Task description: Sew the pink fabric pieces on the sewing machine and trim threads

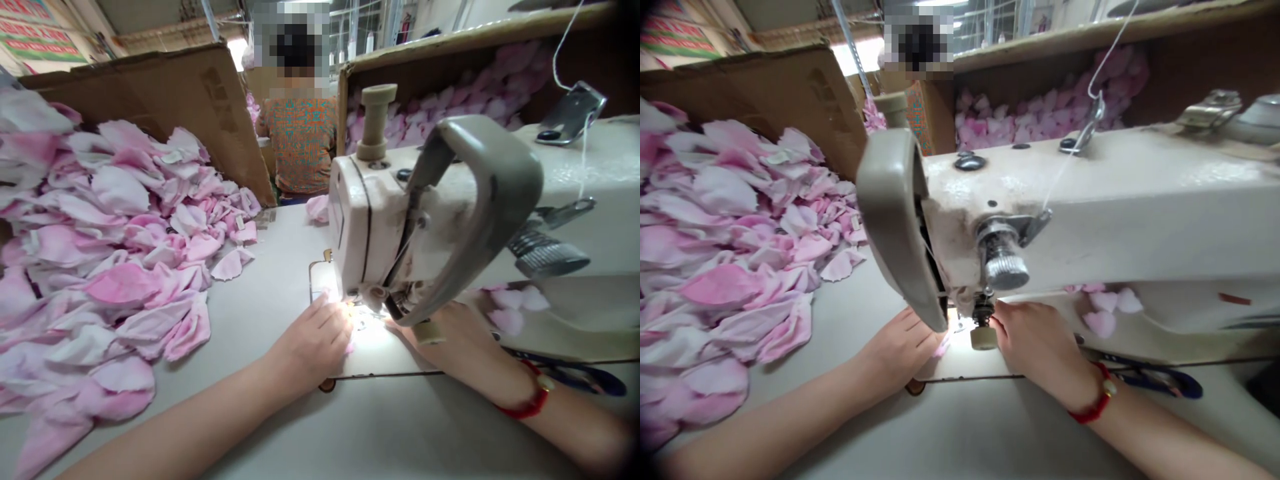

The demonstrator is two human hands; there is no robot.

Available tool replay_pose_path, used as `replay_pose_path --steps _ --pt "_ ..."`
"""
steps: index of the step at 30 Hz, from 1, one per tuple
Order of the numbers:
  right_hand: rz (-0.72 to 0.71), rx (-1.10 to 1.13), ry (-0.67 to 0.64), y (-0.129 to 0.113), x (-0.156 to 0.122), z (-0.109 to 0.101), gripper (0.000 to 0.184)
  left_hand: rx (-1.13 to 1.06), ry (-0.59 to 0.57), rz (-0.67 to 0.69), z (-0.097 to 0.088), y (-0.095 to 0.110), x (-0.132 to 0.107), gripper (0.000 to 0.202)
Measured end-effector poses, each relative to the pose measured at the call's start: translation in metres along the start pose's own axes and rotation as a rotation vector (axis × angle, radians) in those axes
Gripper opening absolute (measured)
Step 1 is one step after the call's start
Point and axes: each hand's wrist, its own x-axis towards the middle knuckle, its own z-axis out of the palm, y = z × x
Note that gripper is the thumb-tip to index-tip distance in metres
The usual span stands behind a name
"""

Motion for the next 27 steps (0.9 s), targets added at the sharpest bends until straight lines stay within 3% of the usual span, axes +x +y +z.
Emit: replay_pose_path --steps 7,11,16,19,22,24,27 --pt "-0.004 -0.006 -0.029 -0.002 0.005 -0.004 0.023 0.095 0.029 -0.047 0.002 0.005 0.003 0.021" --pt "-0.008 0.009 -0.074 -0.002 0.005 -0.008 0.023 0.038 0.023 -0.040 0.000 0.002 0.001 0.022" --pt "-0.042 0.009 -0.021 -0.004 0.007 -0.015 0.018 -0.045 -0.006 -0.018 -0.003 -0.002 -0.004 0.027" --pt "-0.032 -0.024 0.024 -0.012 -0.004 -0.027 0.012 0.035 -0.085 -0.044 -0.006 0.003 -0.005 0.030" --pt "-0.040 -0.044 0.072 -0.012 -0.032 -0.038 0.013 0.131 -0.121 -0.079 -0.010 0.010 -0.007 0.030" --pt "0.049 -0.078 0.128 0.002 -0.057 -0.043 0.018 0.139 -0.139 -0.079 -0.011 0.011 -0.011 0.031" --pt "0.385 -0.236 0.114 0.043 -0.093 -0.047 0.028 0.088 -0.186 -0.074 -0.010 0.009 -0.017 0.040"
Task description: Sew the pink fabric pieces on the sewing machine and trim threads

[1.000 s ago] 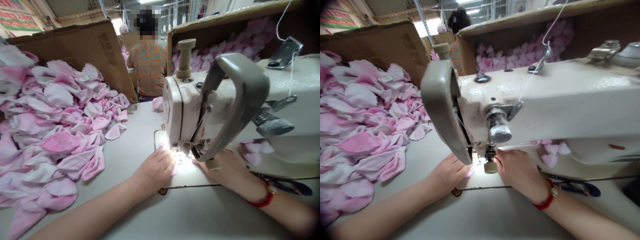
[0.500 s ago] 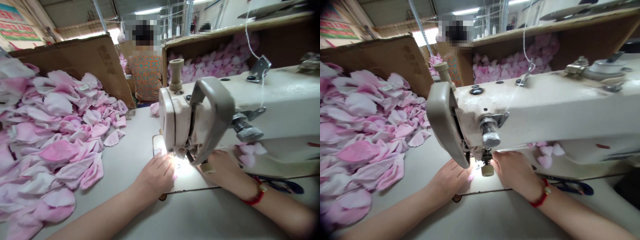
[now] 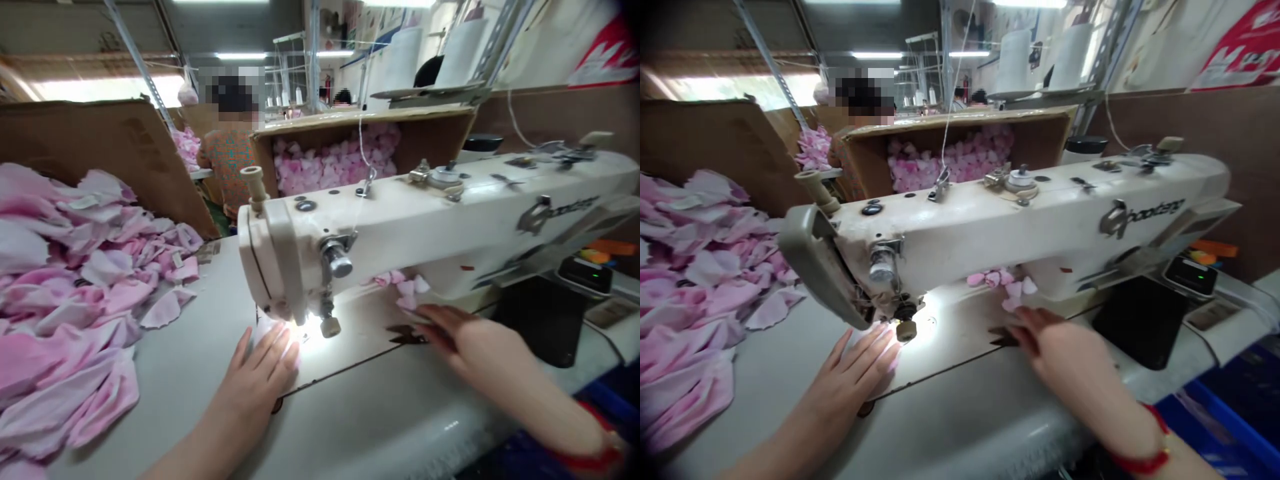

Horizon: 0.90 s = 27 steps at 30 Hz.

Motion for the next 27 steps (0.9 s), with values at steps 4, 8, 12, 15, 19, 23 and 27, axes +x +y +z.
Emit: replay_pose_path --steps 4,8,12,15,19,23,27 --pt "0.173 -0.022 -0.178 0.050 -0.003 0.007 0.029 -0.030 0.094 -0.057 0.001 0.003 0.002 0.046" --pt "0.064 0.043 -0.166 0.050 0.006 0.014 0.029 -0.022 0.293 -0.024 -0.013 0.015 0.007 0.036" --pt "0.026 0.084 -0.109 0.030 0.011 0.011 0.029 -0.209 0.314 0.011 -0.034 0.029 0.005 0.035" --pt "0.014 0.468 -0.157 0.006 0.005 -0.005 0.024 -0.685 0.208 -0.228 -0.043 0.043 0.007 0.034" --pt "-0.073 1.009 -0.271 -0.041 -0.013 -0.031 0.022 -1.456 0.172 -0.606 -0.045 0.062 0.018 0.036" --pt "-0.101 1.164 -0.365 -0.074 -0.027 -0.040 0.023 -1.576 0.381 -0.844 -0.051 0.068 0.014 0.014" --pt "-0.084 1.343 -0.444 -0.092 -0.029 -0.041 0.024 -1.194 0.578 -0.707 -0.068 0.060 -0.006 0.004"
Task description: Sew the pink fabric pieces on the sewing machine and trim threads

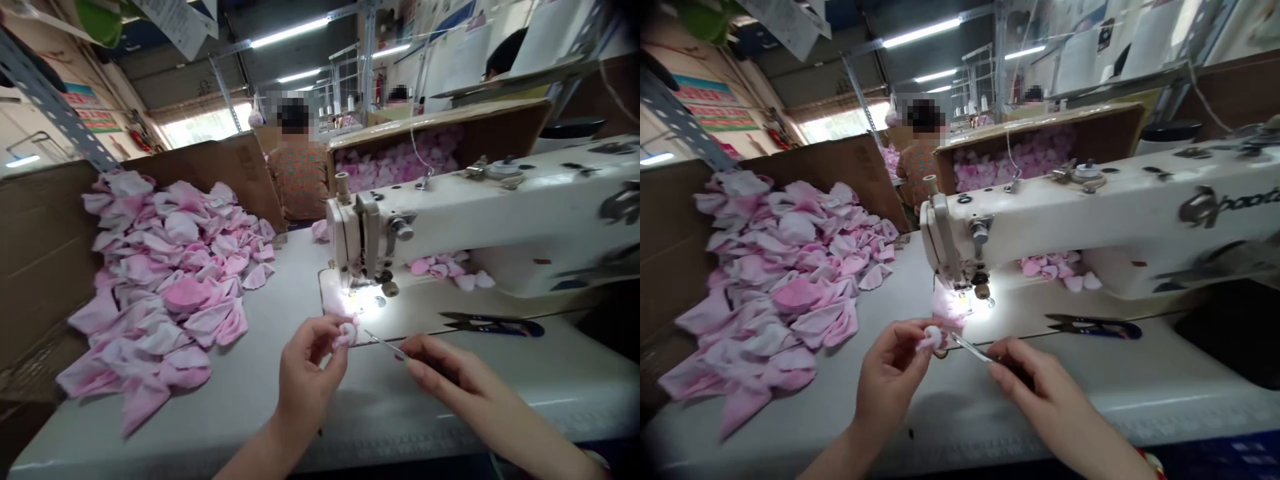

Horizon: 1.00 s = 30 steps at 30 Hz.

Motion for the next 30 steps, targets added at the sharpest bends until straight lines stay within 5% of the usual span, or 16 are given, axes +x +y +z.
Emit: replay_pose_path --steps 4,9,11,15,18,25,30 --pt "0.031 0.318 -0.018 -0.011 0.005 0.023 0.027 0.485 0.015 0.533 -0.015 0.006 -0.011 0.021" --pt "0.011 0.435 0.014 -0.021 0.010 0.045 0.022 0.549 -0.090 0.656 -0.013 0.006 -0.033 0.029" --pt "-0.032 0.356 0.009 -0.022 0.009 0.046 0.022 0.432 -0.116 0.523 -0.013 0.009 -0.038 0.032" --pt "-0.092 0.129 -0.019 -0.026 0.005 0.041 0.021 0.003 -0.195 -0.025 -0.018 0.017 -0.037 0.023" --pt "-0.129 0.001 -0.043 -0.032 0.005 0.040 0.022 -0.199 -0.178 -0.303 -0.019 0.017 -0.032 0.018" --pt "-0.144 -0.166 0.039 -0.021 -0.006 0.026 0.023 -0.364 0.015 -0.436 -0.020 0.006 -0.029 0.027" --pt "-0.199 -0.451 0.104 -0.007 -0.026 0.015 0.023 -0.495 0.033 -0.486 -0.020 0.002 -0.028 0.032"
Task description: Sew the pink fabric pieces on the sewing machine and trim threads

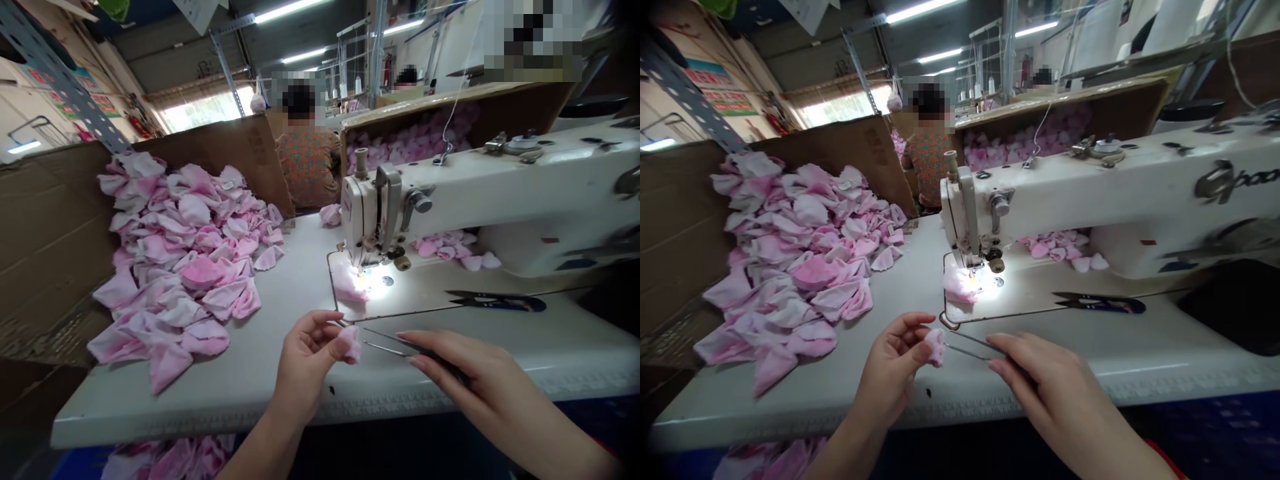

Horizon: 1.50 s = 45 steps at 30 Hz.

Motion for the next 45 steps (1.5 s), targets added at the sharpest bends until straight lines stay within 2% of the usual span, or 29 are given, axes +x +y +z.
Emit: replay_pose_path --steps 7,13,16,20,22,27,36,38,39,40,43,44,45 --pt "-0.150 -0.283 0.023 -0.007 -0.001 0.000 0.024 0.161 -0.067 -0.017 0.004 0.004 -0.003 0.027" --pt "-0.424 -0.458 0.209 -0.004 0.006 0.007 0.023 0.310 -0.074 -0.032 0.003 0.008 -0.005 0.027" --pt "-0.330 -0.310 0.168 0.000 0.006 0.009 0.024 0.272 -0.070 -0.063 0.001 0.008 -0.004 0.028" --pt "0.031 0.103 -0.099 -0.002 0.005 0.006 0.027 0.176 -0.051 -0.058 0.000 0.004 -0.003 0.029" --pt "0.136 0.207 -0.191 -0.005 0.005 0.003 0.029 0.159 -0.052 -0.058 0.000 0.002 -0.002 0.030" --pt "0.142 0.175 -0.165 -0.007 0.005 0.003 0.028 0.205 -0.064 -0.062 0.005 0.000 -0.002 0.034" --pt "0.067 0.031 -0.053 0.010 0.005 0.013 0.023 0.327 -0.023 -0.005 0.011 -0.015 0.009 0.026" --pt "0.010 -0.043 -0.032 0.022 0.010 0.010 0.023 0.497 -0.069 0.094 0.010 -0.016 0.018 0.023" --pt "-0.010 -0.099 -0.018 0.030 0.014 0.008 0.024 0.645 -0.109 0.206 0.009 -0.015 0.024 0.020" --pt "-0.015 -0.169 -0.001 0.038 0.021 0.004 0.026 0.830 -0.147 0.371 0.006 -0.013 0.033 0.017" --pt "0.054 -0.409 0.005 0.063 0.053 -0.013 0.029 1.402 -0.257 0.995 -0.001 -0.005 0.066 0.013" --pt "0.075 -0.452 -0.038 0.068 0.066 -0.019 0.028 1.528 -0.322 1.147 -0.003 -0.002 0.079 0.014" --pt "0.106 -0.477 -0.091 0.072 0.079 -0.025 0.027 1.607 -0.402 1.242 -0.004 -0.001 0.090 0.015"
